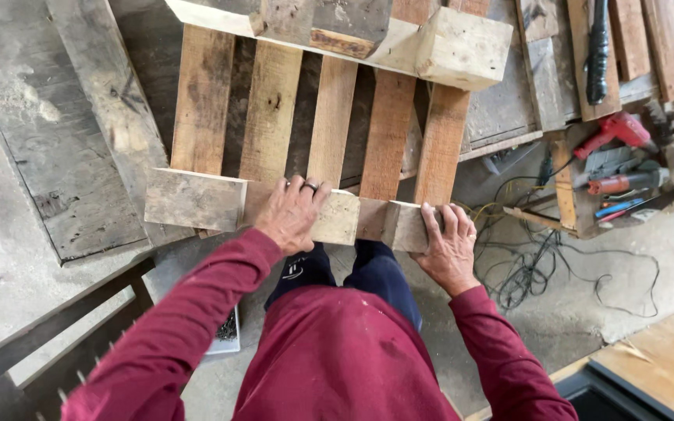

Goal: The person assembles a wooden pallet by nailing wooden planks onto a base frame. They use a hammer to drive nails into the wood, securing the planks in place. The person also flips the pallet over to work on the other side and adds additional wooden blocks for support.

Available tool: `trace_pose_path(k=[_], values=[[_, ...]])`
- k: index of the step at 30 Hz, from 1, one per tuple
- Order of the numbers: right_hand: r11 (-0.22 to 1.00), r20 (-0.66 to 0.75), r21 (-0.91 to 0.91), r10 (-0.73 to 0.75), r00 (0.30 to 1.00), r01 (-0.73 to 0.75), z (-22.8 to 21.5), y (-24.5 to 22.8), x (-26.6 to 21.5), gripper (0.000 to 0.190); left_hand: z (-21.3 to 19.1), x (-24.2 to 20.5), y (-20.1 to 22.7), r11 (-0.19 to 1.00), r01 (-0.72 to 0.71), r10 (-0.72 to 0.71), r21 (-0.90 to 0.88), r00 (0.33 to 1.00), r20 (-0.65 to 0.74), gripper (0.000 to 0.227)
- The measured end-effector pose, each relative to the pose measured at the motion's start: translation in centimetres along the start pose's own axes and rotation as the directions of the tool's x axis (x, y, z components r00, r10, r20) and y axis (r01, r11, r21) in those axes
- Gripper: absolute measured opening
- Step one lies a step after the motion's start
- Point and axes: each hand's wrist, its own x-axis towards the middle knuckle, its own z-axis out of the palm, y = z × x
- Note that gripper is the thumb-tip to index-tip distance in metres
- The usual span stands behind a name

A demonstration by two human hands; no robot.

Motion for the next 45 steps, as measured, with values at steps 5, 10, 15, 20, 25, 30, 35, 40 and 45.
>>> trace_pose_path(k=[5, 10, 15, 20, 25, 30, 35, 40, 45], values=[[0.997, -0.003, -0.009, -0.081, 0.997, 0.081, 0.5, 1.1, 0.6, 0.106, 1.2, -0.7, 0.3, 0.996, 0.037, -0.048, -0.081, 0.989, -0.139, 0.105], [0.982, 0.04, 0.022, -0.188, 0.981, 0.187, -0.1, 3.9, -0.5, 0.105, 3.6, -2.2, 4.4, 0.975, 0.138, -0.158, -0.172, 0.981, -0.11, 0.109], [0.928, 0.066, 0.061, -0.371, 0.926, 0.368, -1.1, 8.3, -0.1, 0.104, 8.2, -2.5, 11.1, 0.937, 0.297, -0.317, -0.183, 0.944, -0.093, 0.103], [0.873, 0.079, 0.125, -0.482, 0.873, 0.471, -2.5, 10.9, 1.2, 0.102, 10.6, -1.8, 14.1, 0.907, 0.328, -0.394, -0.265, 0.882, -0.258, 0.094], [0.871, 0.148, 0.153, -0.487, 0.861, 0.466, -4.9, 9.8, 3.4, 0.099, 7.6, -2.3, 12.7, 0.851, 0.263, -0.337, -0.454, 0.937, -0.09, 0.105], [0.87, 0.132, 0.218, -0.475, 0.87, 0.442, -7.8, 9.1, 7.0, 0.098, 1.8, -3.2, 9.1, 0.883, 0.224, -0.287, -0.413, 0.953, -0.096, 0.114], [0.867, 0.129, 0.239, -0.475, 0.871, 0.437, -6.5, 6.8, 11.0, 0.099, -1.2, -2.5, 3.8, 0.913, 0.233, -0.246, -0.335, 0.969, 0.003, 0.116], [0.909, 0.182, 0.152, -0.411, 0.893, 0.388, -3.8, 3.1, 14.3, 0.104, -2.6, 0.2, -2.1, 0.908, 0.24, -0.185, -0.344, 0.965, 0.186, 0.122], [0.948, 0.43, 0.18, -0.317, 0.845, 0.264, -4.4, -1.5, 17.5, 0.115, -6.7, 4.6, -13.0, 0.854, 0.31, -0.488, -0.417, 0.754, -0.439, 0.085]])
